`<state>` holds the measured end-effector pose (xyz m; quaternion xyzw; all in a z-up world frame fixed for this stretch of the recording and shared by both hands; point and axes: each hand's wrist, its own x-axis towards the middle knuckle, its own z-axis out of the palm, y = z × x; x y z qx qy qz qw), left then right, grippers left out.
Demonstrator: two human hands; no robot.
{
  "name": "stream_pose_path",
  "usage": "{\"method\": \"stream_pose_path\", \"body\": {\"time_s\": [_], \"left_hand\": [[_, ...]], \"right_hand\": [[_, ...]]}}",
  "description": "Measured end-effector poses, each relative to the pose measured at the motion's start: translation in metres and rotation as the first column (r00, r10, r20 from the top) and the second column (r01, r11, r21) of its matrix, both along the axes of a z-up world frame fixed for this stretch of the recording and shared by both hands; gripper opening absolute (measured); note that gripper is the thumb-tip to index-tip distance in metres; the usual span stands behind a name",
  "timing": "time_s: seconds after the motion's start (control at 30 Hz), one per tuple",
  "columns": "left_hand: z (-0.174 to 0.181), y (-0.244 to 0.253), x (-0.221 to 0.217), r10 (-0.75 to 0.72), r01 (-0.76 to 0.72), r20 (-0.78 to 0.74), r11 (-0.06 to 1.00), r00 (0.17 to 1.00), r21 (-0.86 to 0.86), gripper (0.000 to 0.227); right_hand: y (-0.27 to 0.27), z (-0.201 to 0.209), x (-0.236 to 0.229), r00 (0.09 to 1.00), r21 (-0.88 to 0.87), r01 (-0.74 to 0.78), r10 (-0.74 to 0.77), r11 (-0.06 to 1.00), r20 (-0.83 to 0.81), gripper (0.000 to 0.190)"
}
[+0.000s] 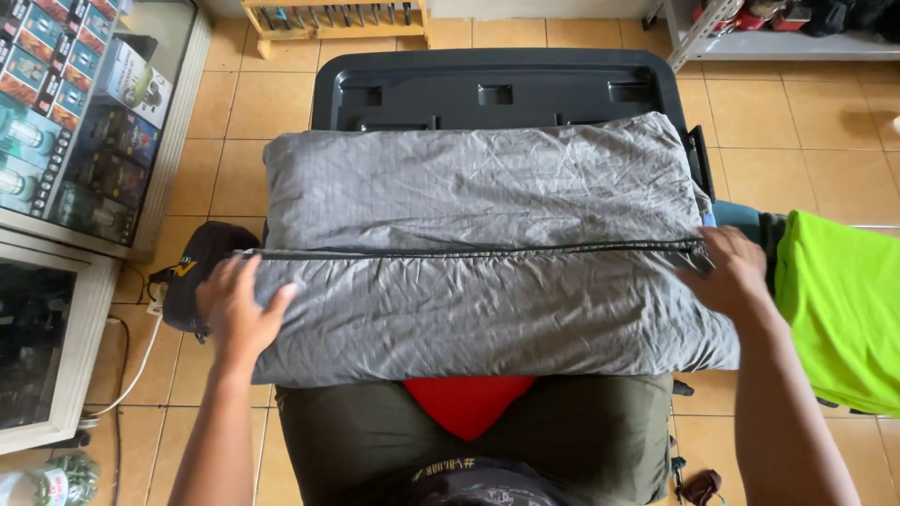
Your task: Folding a grey sleeping bag on a flat surface
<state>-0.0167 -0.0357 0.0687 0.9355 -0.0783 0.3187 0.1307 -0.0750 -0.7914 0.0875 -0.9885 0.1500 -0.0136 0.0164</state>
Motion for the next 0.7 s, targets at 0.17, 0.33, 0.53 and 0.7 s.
{"method": "stream_pose_path", "body": {"time_s": [0.17, 0.33, 0.53, 0.7], "left_hand": [[0.007, -0.041, 0.045, -0.061, 0.197, -0.591, 0.966, 0.804, 0.168, 0.075], [-0.047, -0.006, 0.064, -0.148, 0.231, -0.339, 0.949, 0.929, 0.216, 0.065], [0.032, -0.015, 0.030, -0.050, 0.159, -0.672, 0.982, 0.739, 0.102, 0.073], [0.037, -0.024, 0.044, 0.123, 0.088, -0.834, 0.976, 0.538, 0.201, 0.078]], "right_hand": [[0.047, -0.027, 0.026, 0.948, 0.070, -0.261, 0.269, 0.963, -0.167, 0.083], [0.031, -0.035, 0.015, 0.960, 0.067, -0.267, 0.271, 0.961, -0.065, 0.068], [0.015, -0.011, 0.013, 0.935, 0.169, -0.025, 0.082, 0.985, -0.345, 0.062], [0.019, -0.013, 0.031, 0.891, 0.122, 0.057, 0.004, 0.991, -0.453, 0.066]]}}
